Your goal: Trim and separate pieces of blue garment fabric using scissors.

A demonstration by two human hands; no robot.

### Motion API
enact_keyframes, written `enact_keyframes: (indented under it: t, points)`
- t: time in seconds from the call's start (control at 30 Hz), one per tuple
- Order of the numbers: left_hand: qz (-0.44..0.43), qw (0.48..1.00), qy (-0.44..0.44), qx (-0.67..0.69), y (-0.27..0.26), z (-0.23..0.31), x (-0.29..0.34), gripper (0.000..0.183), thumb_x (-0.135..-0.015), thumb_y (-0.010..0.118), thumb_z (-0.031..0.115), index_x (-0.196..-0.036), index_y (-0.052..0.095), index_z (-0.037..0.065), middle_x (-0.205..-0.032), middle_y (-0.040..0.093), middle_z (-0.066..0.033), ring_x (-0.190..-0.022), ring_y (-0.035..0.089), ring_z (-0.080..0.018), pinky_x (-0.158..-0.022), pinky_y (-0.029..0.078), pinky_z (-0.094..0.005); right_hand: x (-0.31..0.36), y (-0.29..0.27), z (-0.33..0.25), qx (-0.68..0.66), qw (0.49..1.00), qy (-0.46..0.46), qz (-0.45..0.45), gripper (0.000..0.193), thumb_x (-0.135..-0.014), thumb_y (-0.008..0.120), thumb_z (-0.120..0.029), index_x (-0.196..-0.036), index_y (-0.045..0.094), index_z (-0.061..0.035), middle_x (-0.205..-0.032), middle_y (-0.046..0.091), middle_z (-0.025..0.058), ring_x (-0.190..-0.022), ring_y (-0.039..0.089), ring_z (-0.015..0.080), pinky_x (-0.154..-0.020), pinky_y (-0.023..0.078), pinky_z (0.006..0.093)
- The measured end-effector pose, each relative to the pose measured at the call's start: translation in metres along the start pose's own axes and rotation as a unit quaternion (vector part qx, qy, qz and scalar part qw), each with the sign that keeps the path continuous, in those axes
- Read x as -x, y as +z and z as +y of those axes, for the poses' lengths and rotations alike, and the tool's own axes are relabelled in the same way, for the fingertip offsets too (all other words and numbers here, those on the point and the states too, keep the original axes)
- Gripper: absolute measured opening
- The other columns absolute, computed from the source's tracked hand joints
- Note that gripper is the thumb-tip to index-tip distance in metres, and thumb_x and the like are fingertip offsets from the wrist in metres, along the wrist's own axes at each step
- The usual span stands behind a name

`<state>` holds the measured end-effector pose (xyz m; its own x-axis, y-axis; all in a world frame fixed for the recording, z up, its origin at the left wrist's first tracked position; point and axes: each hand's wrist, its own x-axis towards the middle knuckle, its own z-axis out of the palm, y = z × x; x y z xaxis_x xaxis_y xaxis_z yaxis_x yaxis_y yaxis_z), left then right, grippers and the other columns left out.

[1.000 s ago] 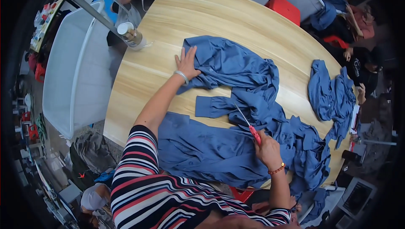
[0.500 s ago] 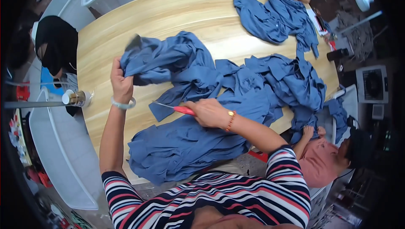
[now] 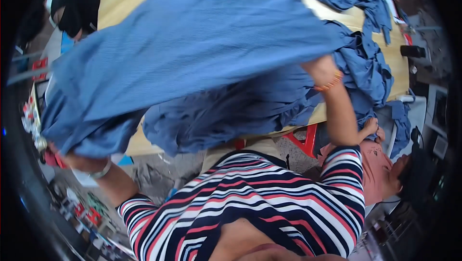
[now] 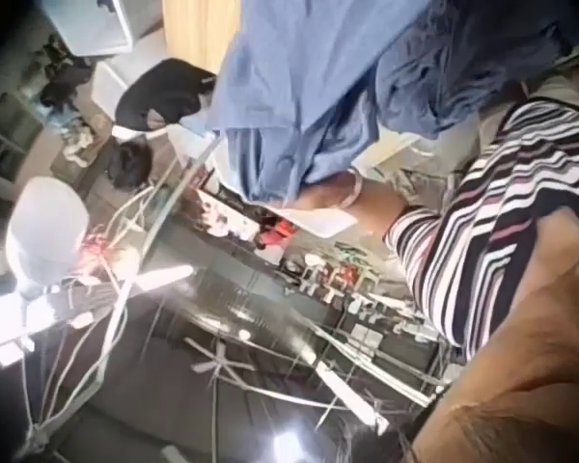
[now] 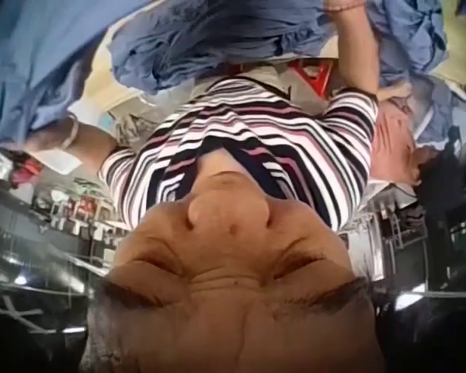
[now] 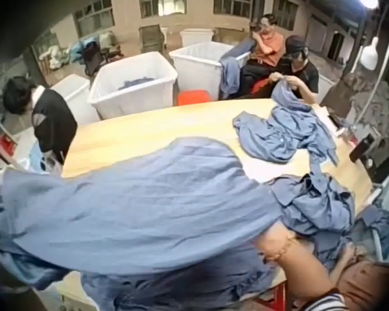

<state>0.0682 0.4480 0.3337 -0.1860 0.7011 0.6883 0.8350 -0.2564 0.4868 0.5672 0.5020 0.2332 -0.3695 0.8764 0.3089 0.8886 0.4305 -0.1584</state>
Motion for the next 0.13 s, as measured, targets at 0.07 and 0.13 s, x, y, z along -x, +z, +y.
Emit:
enact_keyframes:
  t: [0.07, 0.13]
  points:
    - [-0.001, 0.927, -0.172, 0.334, 0.013, -0.019, 0.016, 0.05, -0.087, 0.044, 0.011, -0.134, 0.04, -0.004, -0.128, 0.051, -0.0147, -0.116, 0.051, -0.0289, -0.105, 0.036, -0.0396, 0.034, -0.015, 0.006, -0.277, 0.951, 0.138, -0.013, 0.03, -0.081, 0.058, -0.012, -0.109, 0.063, -0.0026, -0.11, 0.064, 0.015, -0.103, 0.059, 0.0302, -0.093, 0.044, 0.0382]
    - [-0.204, 0.978, 0.037, 0.004, 0.0, -0.09, 0.028, 0.074, -0.066, 0.062, 0.003, -0.137, 0.04, -0.001, -0.126, 0.053, -0.0123, -0.118, 0.049, -0.0248, -0.107, 0.031, -0.0392, 0.029, -0.033, 0.007, -0.045, 0.992, -0.017, -0.115, 0.037, -0.081, 0.061, -0.017, -0.116, 0.061, -0.0045, -0.117, 0.062, 0.0165, -0.108, 0.058, 0.0288, -0.098, 0.042, 0.0396]
